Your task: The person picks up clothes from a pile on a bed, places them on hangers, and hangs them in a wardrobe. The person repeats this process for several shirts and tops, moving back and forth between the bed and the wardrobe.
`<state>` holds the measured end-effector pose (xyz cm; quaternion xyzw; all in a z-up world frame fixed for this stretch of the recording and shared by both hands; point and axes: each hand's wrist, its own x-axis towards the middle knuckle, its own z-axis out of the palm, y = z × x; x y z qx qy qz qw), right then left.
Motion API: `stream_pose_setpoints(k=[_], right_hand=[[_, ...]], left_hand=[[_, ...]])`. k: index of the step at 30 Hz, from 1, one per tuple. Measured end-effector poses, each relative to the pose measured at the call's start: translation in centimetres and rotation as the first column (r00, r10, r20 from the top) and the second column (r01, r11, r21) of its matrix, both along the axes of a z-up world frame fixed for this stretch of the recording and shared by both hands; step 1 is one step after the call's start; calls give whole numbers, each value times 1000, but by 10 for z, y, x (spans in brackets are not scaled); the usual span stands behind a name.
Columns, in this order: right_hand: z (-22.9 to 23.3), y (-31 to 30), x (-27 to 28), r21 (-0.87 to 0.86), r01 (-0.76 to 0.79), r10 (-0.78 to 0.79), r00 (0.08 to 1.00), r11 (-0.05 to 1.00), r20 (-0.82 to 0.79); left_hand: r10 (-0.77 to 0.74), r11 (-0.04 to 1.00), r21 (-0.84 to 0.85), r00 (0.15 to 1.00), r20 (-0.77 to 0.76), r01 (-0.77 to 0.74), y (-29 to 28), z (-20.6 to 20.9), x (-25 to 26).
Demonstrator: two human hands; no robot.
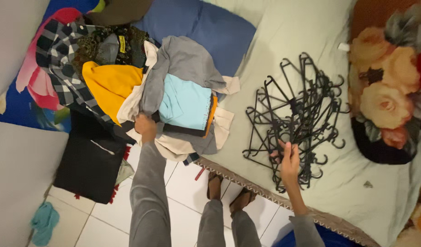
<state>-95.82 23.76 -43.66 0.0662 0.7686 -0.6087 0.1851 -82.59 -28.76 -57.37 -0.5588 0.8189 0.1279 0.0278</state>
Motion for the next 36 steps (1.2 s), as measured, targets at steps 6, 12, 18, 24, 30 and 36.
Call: stream_pose_setpoints(k=[6, 12, 18, 24, 30, 36], right_hand=[[-4, 19, 11, 25, 63, -65, 996, 998, 55], [40, 4, 40, -296, 461, -283, 826, 837, 487], [104, -1, 63, -564, 403, 19, 802, 721, 597], [151, 6, 83, -563, 373, 112, 754, 738, 647], [182, 27, 104, -288, 245, -56, 842, 926, 536], [216, 37, 105, -97, 108, -74, 949, 989, 305]], left_hand=[[-341, 940, -45, 936, -88, 338, 57, 66, 5], [-352, 935, -163, 779, -519, 315, 119, 170, 13], [-90, 975, 127, 842, -532, 184, 132, 225, 13], [-179, 979, -191, 767, -616, 76, 90, 250, 1], [134, 981, -18, 742, -657, -193, 45, 279, 3], [-93, 944, -293, 731, -676, -152, -1, 340, -7]])
